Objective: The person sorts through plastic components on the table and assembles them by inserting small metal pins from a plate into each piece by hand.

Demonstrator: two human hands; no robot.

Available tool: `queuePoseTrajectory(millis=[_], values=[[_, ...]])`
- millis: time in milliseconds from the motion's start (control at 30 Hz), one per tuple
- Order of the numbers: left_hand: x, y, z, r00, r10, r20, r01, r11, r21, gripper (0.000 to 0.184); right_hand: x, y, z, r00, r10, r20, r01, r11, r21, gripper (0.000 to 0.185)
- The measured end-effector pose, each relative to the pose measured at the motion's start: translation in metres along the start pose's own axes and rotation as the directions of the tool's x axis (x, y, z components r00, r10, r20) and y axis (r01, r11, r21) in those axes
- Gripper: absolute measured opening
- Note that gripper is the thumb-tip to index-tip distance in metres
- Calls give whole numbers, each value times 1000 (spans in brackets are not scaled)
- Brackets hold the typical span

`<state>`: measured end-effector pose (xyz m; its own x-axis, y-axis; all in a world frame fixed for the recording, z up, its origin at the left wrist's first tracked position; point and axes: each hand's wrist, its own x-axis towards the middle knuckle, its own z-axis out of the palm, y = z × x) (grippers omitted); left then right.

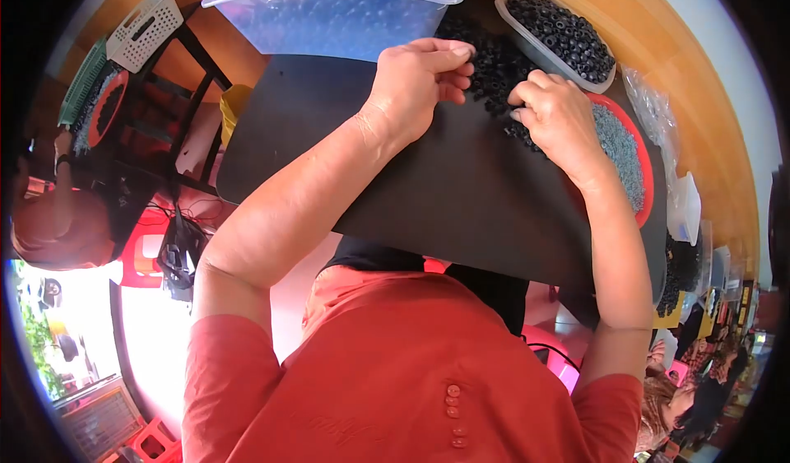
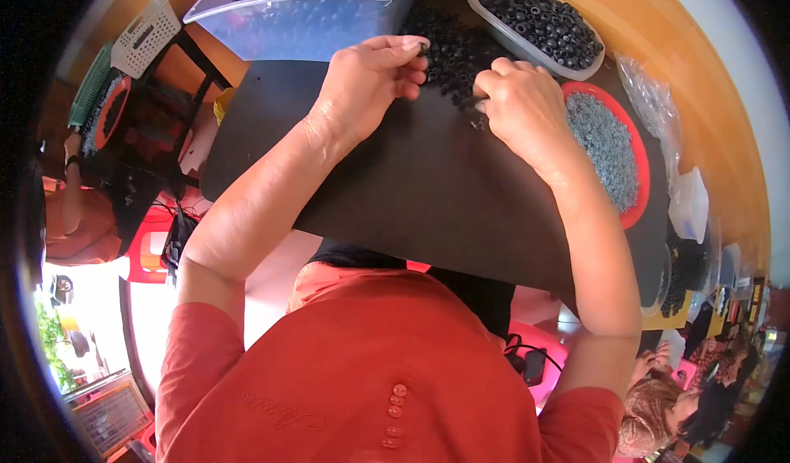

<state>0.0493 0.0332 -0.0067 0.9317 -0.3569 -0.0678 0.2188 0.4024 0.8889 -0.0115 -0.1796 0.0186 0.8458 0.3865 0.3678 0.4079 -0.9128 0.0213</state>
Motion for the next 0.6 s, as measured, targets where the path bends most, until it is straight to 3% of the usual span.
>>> queuePoseTrajectory(millis=[133, 333, 467, 533, 600], values=[[-6, 2, 6, 999, -5, 34, 4, 999, 39, 17, -3, -4, -1, 996, 40, 83, -38, 999, -33, 4], [-11, -5, 11, 992, -120, 42, 121, 992, -24, 18, -6, -5, 11, 998, -45, 42, 51, 990, -133, 8], [-5, -13, 10, 983, -144, 112, 172, 940, -296, 20, -3, -19, -1, 964, -49, -261, 73, 994, 82, 9], [-1, -25, 6, 954, -99, 281, 226, 855, -466, 21, 1, -38, -5, 933, -4, -359, 83, 975, 205, 9], [0, -26, 8, 931, -86, 355, 275, 804, -528, 25, 4, -55, 0, 886, -85, -455, 170, 974, 150, 10]])
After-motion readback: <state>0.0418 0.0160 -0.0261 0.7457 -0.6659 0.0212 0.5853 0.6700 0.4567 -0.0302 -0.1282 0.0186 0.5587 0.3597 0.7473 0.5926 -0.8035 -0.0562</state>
